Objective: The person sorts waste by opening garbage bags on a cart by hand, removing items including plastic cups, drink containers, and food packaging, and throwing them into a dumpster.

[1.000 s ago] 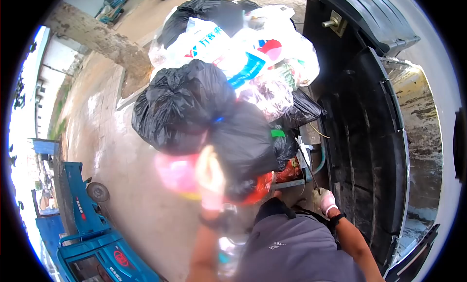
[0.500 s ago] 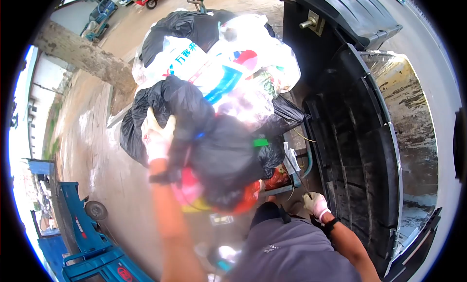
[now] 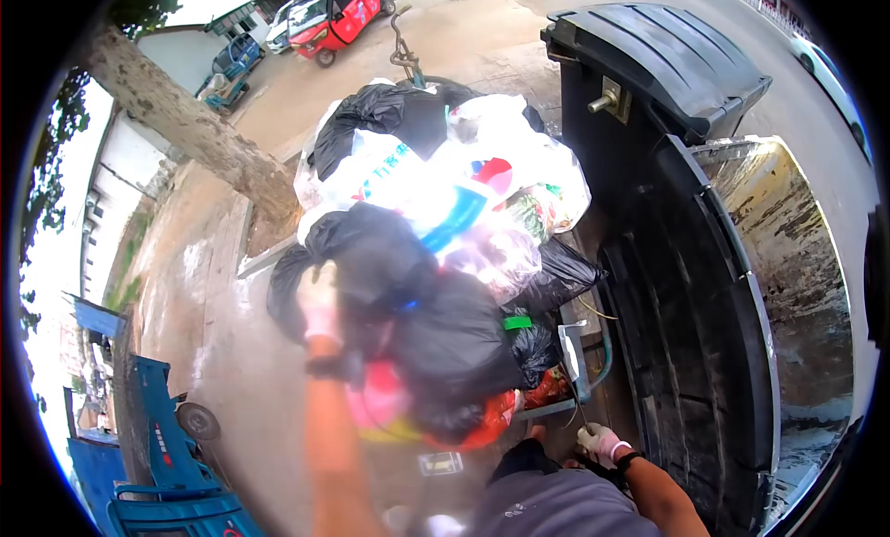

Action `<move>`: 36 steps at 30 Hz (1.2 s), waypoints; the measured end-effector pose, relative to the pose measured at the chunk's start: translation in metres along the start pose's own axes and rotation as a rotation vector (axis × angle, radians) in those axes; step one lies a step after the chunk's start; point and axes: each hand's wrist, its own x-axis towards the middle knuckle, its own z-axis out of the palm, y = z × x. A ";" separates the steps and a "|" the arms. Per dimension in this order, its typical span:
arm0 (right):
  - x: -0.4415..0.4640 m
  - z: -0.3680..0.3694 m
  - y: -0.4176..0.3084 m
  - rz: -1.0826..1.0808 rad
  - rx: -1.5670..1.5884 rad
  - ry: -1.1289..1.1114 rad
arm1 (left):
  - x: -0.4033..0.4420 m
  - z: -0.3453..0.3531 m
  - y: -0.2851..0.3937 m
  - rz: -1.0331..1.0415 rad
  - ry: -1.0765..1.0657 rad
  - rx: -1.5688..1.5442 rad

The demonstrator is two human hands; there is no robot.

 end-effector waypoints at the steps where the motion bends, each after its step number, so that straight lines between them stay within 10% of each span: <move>1: -0.004 -0.001 -0.002 -0.067 -0.088 0.045 | 0.002 0.002 0.001 0.005 0.138 -0.214; 25: -0.138 -0.051 -0.087 -0.940 -0.261 0.664 | -0.160 -0.055 0.217 0.371 -0.205 -0.356; 31: -0.181 -0.051 -0.113 -0.871 -0.108 0.527 | -0.227 -0.025 0.241 -0.119 -0.683 -1.040; 36: -0.176 -0.057 -0.092 -0.753 0.036 0.437 | -0.279 0.032 0.206 0.213 -0.537 -0.749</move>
